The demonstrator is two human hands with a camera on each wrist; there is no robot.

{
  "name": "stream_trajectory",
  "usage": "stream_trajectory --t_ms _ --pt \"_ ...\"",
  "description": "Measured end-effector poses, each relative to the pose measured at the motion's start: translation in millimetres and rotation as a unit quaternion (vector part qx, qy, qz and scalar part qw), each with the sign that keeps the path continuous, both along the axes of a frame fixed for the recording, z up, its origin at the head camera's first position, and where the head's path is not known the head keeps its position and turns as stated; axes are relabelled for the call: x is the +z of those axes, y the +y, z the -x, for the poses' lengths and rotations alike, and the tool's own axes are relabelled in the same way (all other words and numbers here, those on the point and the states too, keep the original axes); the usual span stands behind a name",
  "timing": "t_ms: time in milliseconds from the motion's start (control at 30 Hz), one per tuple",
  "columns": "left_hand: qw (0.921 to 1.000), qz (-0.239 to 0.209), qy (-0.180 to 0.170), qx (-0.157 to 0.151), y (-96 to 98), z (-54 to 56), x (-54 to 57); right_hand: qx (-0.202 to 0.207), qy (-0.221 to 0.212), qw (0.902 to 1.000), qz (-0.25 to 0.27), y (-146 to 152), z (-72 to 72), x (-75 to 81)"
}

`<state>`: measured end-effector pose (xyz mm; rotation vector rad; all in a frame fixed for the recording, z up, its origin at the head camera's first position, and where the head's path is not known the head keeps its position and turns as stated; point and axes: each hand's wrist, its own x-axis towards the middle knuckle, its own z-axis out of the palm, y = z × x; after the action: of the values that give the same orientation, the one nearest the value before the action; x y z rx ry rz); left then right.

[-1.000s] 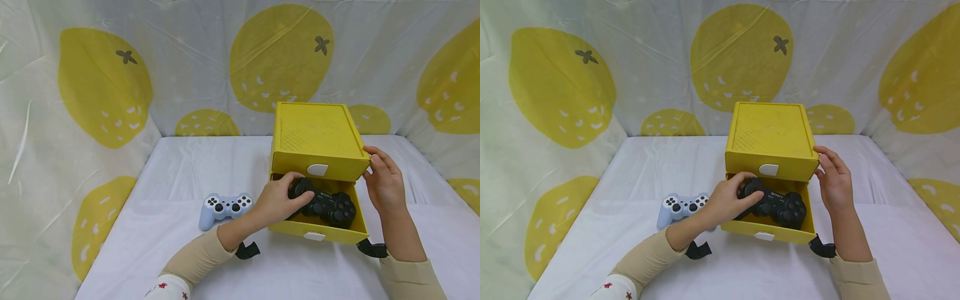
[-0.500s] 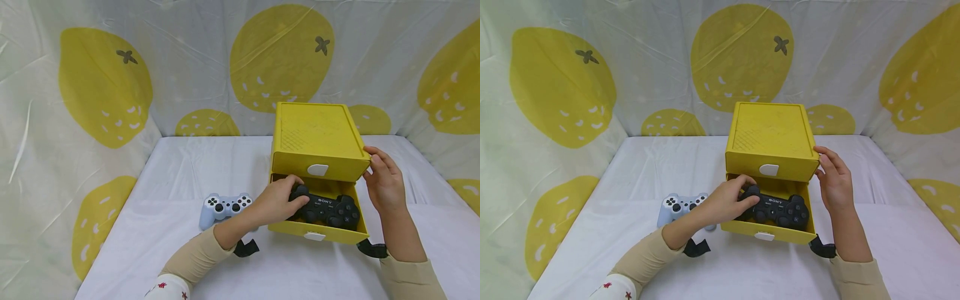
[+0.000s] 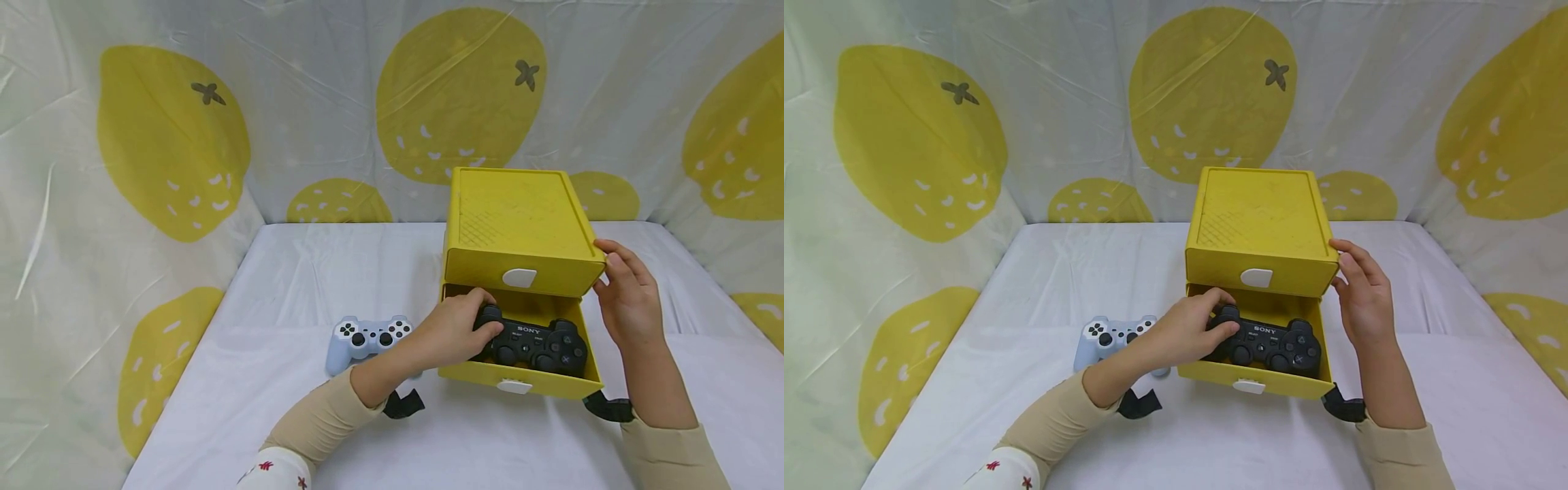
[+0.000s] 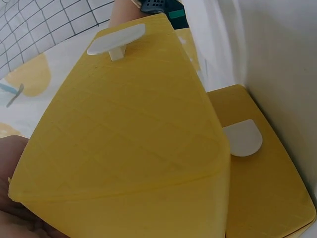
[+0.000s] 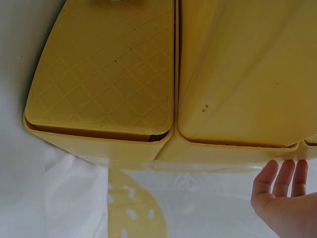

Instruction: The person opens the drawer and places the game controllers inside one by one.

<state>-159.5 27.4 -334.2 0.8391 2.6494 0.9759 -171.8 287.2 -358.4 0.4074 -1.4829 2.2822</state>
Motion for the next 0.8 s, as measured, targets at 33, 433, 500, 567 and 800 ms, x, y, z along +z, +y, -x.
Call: stream_trajectory --t_ms 33,433,500,567,800 --pt "1.0 0.004 0.001 0.0 0.2 0.4 0.0 0.001 0.001 1.0 0.0 0.0 0.0 0.0" --pt "0.997 0.076 0.012 0.003 7.1 2.7 2.3 0.003 0.005 1.0 -0.002 0.5 0.3 -0.1" --pt "0.9959 0.088 0.018 0.004 8.5 2.6 2.6 0.007 0.008 0.9999 0.0 0.8 0.4 -0.2" --pt "0.9941 0.104 0.031 0.004 9.4 2.4 3.0 0.012 0.012 0.9998 0.003 1.1 0.4 -0.4" --pt "0.9898 0.128 0.062 -0.004 10.5 3.3 0.8 0.013 0.008 0.9999 0.001 1.2 0.7 -0.2"
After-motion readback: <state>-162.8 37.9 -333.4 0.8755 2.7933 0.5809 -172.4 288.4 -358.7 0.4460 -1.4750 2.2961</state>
